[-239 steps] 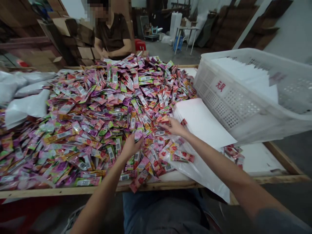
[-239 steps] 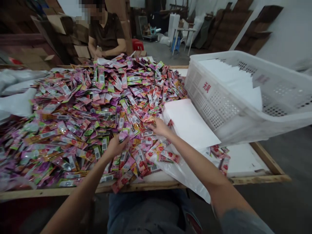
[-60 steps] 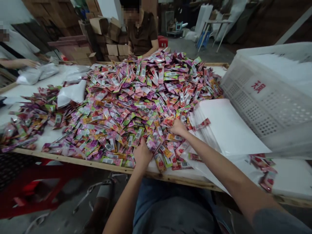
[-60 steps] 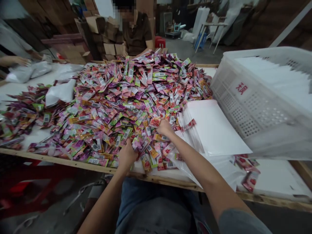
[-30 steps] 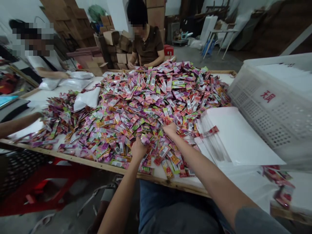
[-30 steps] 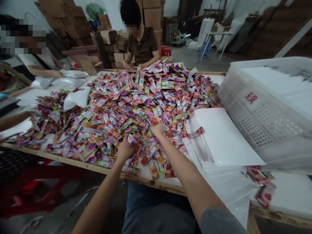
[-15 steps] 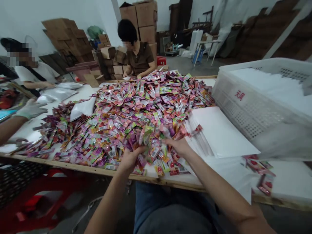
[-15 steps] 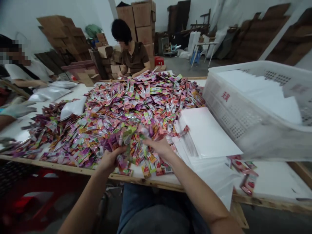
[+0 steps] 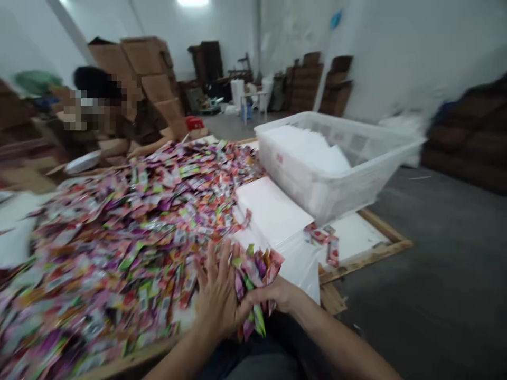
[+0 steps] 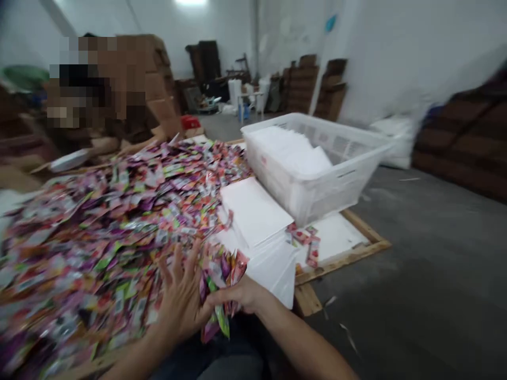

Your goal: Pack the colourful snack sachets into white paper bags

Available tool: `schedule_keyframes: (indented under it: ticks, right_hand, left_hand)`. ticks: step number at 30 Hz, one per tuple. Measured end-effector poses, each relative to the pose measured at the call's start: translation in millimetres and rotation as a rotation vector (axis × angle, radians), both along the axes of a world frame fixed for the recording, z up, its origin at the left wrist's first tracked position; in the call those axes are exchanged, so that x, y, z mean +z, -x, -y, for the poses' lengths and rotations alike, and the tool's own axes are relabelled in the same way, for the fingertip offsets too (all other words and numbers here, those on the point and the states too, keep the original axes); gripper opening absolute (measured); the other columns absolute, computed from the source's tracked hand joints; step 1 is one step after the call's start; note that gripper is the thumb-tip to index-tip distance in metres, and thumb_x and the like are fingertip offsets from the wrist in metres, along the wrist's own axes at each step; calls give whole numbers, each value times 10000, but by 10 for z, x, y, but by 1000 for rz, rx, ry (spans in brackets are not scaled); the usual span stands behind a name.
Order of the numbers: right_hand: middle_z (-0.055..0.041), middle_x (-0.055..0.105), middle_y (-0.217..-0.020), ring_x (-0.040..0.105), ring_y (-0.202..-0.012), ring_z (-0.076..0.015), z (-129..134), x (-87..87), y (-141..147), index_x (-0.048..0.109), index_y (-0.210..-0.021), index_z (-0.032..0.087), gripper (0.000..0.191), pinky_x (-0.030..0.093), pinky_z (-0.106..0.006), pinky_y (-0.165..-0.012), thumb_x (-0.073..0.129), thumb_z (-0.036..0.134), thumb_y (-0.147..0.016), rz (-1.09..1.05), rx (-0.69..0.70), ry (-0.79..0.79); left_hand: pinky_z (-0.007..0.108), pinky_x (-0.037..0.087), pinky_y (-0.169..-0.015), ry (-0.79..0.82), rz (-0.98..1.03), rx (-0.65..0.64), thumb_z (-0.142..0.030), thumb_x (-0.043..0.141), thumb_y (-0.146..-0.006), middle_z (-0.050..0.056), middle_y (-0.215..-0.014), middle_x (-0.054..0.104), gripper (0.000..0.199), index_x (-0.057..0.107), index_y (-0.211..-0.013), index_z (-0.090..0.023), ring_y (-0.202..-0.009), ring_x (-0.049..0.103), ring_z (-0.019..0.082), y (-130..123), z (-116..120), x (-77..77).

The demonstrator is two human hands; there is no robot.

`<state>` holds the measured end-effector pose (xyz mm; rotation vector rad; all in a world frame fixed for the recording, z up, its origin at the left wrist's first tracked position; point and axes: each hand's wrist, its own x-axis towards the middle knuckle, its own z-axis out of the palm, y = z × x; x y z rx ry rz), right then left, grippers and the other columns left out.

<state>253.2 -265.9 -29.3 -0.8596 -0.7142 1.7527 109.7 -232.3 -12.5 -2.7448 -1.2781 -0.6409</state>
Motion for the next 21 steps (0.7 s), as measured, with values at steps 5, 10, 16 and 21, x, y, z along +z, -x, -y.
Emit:
schedule_keyframes:
  ticks: [5,10,16,21]
  right_hand:
    - [-11,664,-596,633,-687,-212,151,-51,-320,671,-607,171,186,477,-304,-687,701,154,-424,-86,-162,79]
    - [-12,592,-455,552,-451,-148,164,21,-822,610,-498,158,116,465,-275,-567,643,240,-423,-221,-325,150]
    - [-55,625,-537,604,-537,-221,644,15,-1716,619,-561,193,148,479,-374,-649,673,298,-472,-189,-651,90]
    - [-101,659,-685,626,-769,-344,1153,-341,-1864,671,-755,263,361,467,-490,-720,690,281,-394,-66,-752,98]
  left_hand:
    - [603,-60,-1042,-6,-207,-400,-549,494,-691,165,-1419,289,729,435,-1303,-157,-1324,110,411,-521,-188,67]
    - [585,155,-1037,261,-450,-757,-561,558,-687,200,-1418,270,805,349,-1344,-145,-1310,207,382,-1178,-458,783]
    - [398,228,-1065,332,-168,-661,-587,679,-546,136,-1430,286,1011,268,-1368,-166,-1297,288,286,-2359,-1245,1688]
    - [576,118,-1031,268,-12,-73,-644,733,-380,272,-1445,94,1364,28,-1393,-63,-1333,58,402,-3393,-2114,1460]
